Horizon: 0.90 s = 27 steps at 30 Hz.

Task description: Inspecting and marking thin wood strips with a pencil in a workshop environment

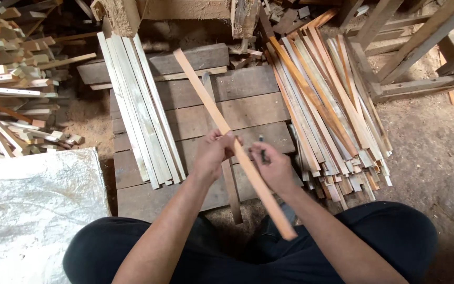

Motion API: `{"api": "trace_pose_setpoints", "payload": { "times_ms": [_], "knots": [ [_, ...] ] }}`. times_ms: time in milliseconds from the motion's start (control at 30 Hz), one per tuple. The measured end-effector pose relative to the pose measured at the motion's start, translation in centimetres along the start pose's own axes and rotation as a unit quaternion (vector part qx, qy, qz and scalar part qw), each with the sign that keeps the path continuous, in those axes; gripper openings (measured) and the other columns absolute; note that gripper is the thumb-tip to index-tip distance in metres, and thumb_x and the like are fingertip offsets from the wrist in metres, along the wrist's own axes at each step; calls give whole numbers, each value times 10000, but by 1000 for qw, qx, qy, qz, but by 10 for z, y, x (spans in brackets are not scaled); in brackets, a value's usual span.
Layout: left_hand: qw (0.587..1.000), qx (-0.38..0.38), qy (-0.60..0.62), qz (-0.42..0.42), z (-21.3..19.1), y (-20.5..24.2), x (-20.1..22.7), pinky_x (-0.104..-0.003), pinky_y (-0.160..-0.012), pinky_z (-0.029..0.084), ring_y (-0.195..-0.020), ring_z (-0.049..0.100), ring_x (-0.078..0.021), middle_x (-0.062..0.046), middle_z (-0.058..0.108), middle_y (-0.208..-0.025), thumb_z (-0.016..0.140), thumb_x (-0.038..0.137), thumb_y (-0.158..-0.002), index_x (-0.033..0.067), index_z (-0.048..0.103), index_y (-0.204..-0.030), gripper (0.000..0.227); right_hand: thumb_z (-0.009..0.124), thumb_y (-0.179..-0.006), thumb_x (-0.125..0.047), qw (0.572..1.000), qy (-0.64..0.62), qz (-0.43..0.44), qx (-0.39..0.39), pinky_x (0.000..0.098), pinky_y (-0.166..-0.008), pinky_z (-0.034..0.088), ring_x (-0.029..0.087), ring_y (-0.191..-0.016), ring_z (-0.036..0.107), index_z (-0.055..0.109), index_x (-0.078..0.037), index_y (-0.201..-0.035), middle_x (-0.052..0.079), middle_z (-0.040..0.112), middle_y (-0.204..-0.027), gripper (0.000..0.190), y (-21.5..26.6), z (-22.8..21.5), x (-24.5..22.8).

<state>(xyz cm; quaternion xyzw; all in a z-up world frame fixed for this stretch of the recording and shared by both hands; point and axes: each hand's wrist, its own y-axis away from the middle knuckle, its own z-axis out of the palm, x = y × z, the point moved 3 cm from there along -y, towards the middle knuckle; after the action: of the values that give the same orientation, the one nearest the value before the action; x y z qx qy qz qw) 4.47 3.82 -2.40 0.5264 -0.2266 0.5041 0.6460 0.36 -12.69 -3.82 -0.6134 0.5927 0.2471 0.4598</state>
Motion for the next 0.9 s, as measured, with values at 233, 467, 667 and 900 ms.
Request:
{"api": "trace_pose_setpoints", "payload": {
  "times_ms": [233, 467, 667, 900],
  "knots": [
    [995, -40, -87, 21, -6, -8, -5, -503, -737, 624, -898, 744, -390, -277, 717, -1052, 533, 23, -992, -77, 473, -1401, 425, 728, -938, -185, 969, -118, 173, -131, 403, -808, 636, 237, -929, 756, 746, -67, -1226, 189, 786, -999, 311, -3, -14, 15],
    [990, 1, -138, 39, -7, -13, -12, -357, -588, 642, -669, 694, -226, -166, 658, -847, 832, 112, -824, -75, 527, -1329, 619, 638, -994, -200, 812, -368, 326, -315, 418, -687, 672, 249, -719, 775, 652, 52, -1142, 188, 751, -817, 293, 7, 13, 43],
    [983, 28, -176, 36, -3, -7, -8, -356, -491, 630, -589, 686, -237, -142, 607, -798, 904, 186, -766, -75, 532, -1219, 641, 580, -1021, -232, 696, -494, 385, -350, 477, -707, 655, 284, -774, 760, 655, -20, -1044, 172, 751, -906, 227, 11, 7, 35],
    [979, 35, -197, 47, -4, -5, -6, -349, -496, 633, -614, 688, -235, -135, 576, -825, 892, 212, -782, -71, 481, -1233, 672, 578, -1020, -253, 676, -511, 391, -359, 455, -721, 616, 274, -776, 715, 667, -71, -1011, 156, 769, -932, 203, 11, 10, 43]
  ]
}}
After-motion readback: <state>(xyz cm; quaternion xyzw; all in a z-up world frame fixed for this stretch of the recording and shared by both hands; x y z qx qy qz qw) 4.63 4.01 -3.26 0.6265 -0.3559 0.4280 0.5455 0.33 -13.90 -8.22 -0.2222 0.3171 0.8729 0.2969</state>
